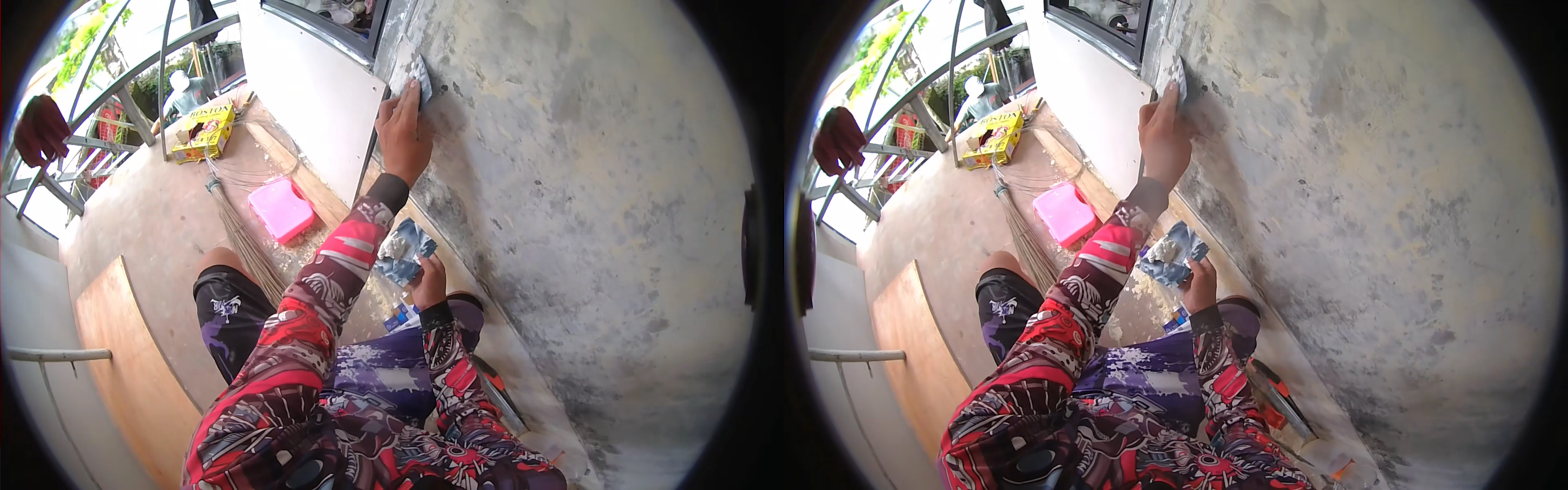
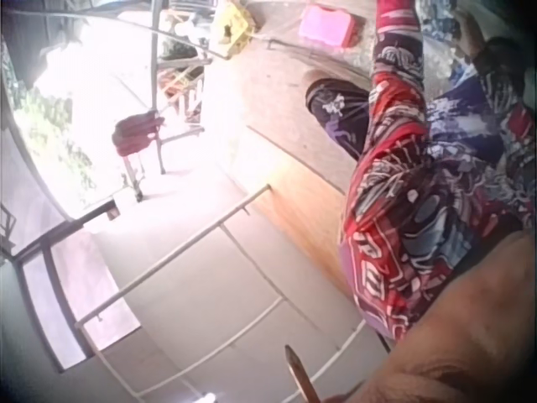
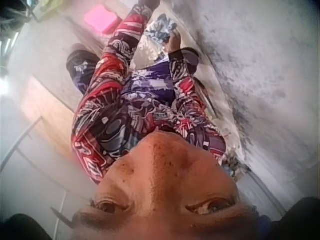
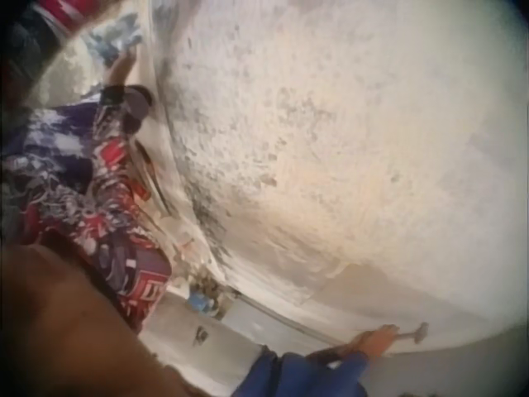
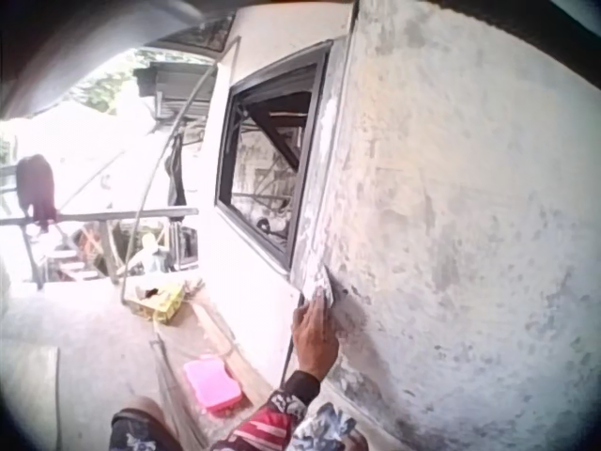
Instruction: The person scoops putty onto putty knives, mixes the compound between the blades, and applies and smooths it onto the wall around a window frame using a putty knife.
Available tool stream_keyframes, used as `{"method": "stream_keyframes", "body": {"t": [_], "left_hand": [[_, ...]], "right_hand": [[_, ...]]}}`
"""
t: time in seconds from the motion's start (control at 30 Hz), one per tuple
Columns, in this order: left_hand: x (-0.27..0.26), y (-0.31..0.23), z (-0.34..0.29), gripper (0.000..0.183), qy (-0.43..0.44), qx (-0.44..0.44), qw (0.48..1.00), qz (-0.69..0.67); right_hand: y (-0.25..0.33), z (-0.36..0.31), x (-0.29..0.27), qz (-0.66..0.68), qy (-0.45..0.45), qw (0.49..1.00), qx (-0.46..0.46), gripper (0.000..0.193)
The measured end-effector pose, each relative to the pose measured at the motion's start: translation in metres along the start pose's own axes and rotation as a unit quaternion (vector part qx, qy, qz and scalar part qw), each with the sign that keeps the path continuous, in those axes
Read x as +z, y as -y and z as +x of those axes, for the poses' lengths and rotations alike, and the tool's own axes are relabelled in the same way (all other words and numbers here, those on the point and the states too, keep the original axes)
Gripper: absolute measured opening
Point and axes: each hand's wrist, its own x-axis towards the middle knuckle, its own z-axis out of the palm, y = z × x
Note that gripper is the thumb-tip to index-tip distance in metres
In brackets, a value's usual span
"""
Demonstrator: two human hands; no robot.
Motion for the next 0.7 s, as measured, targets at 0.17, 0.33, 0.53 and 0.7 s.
{"method": "stream_keyframes", "body": {"t": [0.17, 0.33, 0.53, 0.7], "left_hand": [[-0.022, -0.017, 0.016, 0.043, -0.086, -0.255, 0.951, -0.154], [-0.017, -0.02, 0.046, 0.046, -0.061, -0.29, 0.936, -0.191], [-0.008, -0.069, 0.077, 0.048, -0.028, -0.201, 0.978, -0.057], [-0.014, -0.085, 0.091, 0.045, -0.024, -0.129, 0.991, -0.035]], "right_hand": [[-0.004, -0.002, -0.014, -0.101, 0.016, 0.993, -0.064, 0.024], [-0.003, -0.011, -0.006, -0.026, 0.007, 1.0, -0.003, 0.023], [0.004, -0.019, -0.021, -0.222, 0.027, 0.962, -0.157, 0.021], [0.017, -0.023, -0.016, -0.012, 0.024, 1.0, -0.006, 0.025]]}}
